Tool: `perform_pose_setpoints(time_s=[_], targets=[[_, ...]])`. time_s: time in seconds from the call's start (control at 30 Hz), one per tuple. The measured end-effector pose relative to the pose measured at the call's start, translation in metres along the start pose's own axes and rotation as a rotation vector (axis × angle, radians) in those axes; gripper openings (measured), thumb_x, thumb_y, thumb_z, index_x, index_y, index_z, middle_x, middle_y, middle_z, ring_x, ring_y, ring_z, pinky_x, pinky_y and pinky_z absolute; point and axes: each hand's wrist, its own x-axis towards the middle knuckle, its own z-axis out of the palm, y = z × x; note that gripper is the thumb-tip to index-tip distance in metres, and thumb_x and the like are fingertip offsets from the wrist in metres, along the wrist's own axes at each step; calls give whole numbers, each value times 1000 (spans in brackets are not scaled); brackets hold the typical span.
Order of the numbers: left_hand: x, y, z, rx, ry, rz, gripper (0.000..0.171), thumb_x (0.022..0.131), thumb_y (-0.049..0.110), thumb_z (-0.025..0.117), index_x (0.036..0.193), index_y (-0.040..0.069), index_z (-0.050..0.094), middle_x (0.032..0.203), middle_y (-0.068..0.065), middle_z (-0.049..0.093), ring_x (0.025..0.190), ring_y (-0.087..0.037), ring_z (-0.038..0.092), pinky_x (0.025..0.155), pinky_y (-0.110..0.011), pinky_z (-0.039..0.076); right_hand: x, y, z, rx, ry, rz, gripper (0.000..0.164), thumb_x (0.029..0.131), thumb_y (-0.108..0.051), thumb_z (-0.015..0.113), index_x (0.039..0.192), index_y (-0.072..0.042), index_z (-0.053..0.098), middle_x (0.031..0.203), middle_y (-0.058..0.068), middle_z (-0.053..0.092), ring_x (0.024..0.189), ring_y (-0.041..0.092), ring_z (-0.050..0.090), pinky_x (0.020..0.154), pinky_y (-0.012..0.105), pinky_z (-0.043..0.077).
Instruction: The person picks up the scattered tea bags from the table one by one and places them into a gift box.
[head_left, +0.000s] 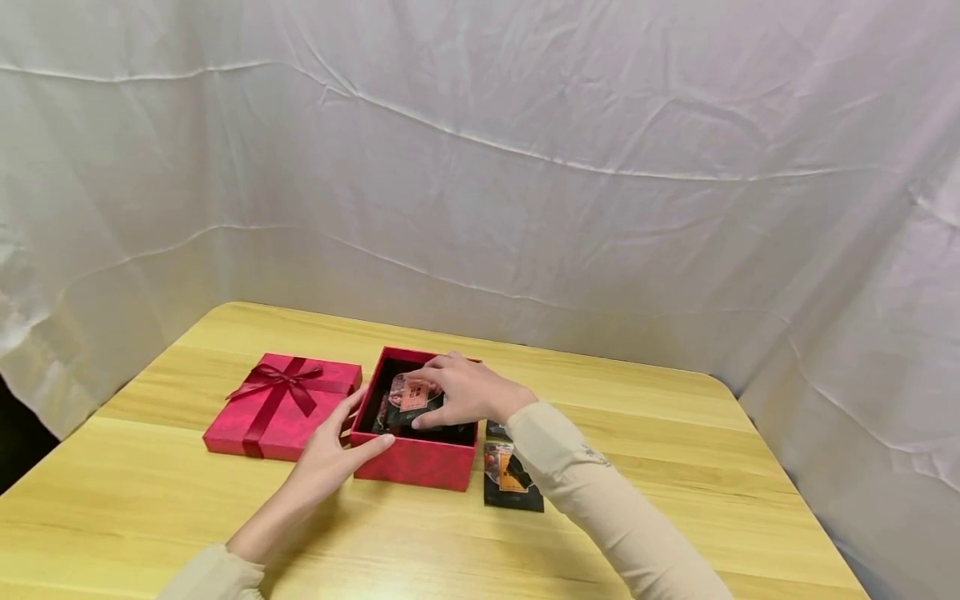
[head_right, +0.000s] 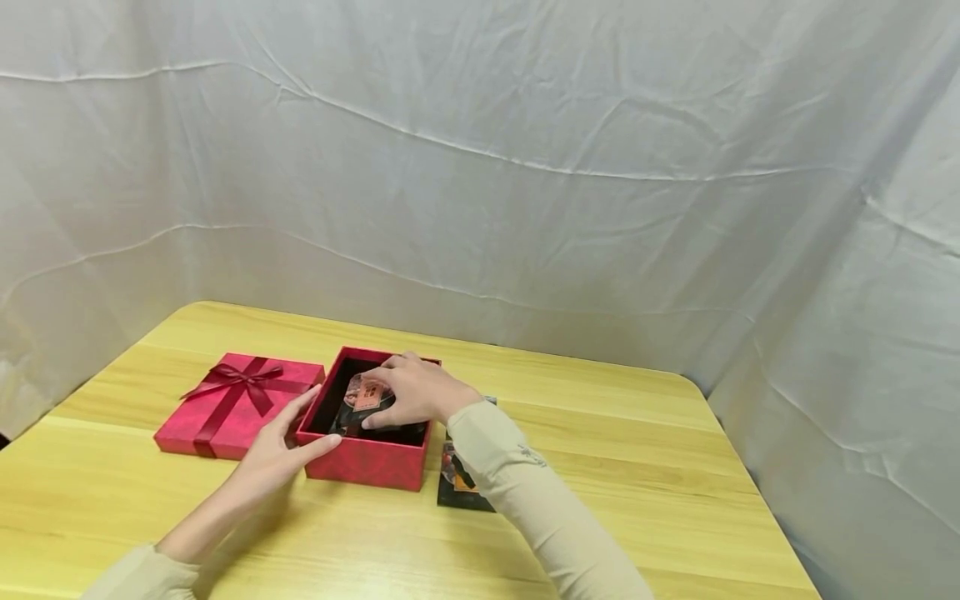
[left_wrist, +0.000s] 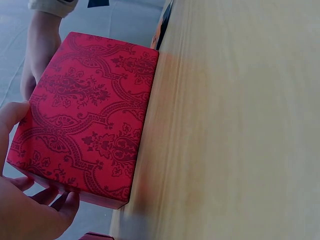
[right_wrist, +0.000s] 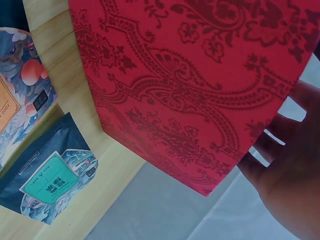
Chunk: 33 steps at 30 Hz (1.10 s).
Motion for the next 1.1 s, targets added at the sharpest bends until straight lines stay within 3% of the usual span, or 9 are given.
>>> perform_pose_setpoints(time_s=[0.6, 1.1], targets=[[0, -1, 1, -18, 9, 7, 82, 88, 25, 73, 154, 15, 25, 149, -18, 35, 121, -36, 49, 87, -36, 47, 1, 3, 8, 23, 59, -8, 63, 91, -45, 64, 145, -18, 47, 146, 6, 42, 134, 24, 36, 105, 44, 35], [0, 0, 1, 7, 19, -7, 84, 87, 26, 74, 154, 15, 25, 150, -18, 34, 122, -36, 48, 90, -43, 46, -29, 23, 8, 180, 204, -68, 53, 96, -31, 61, 144, -11, 47, 144, 8, 45, 133, 25, 39, 106, 43, 33]])
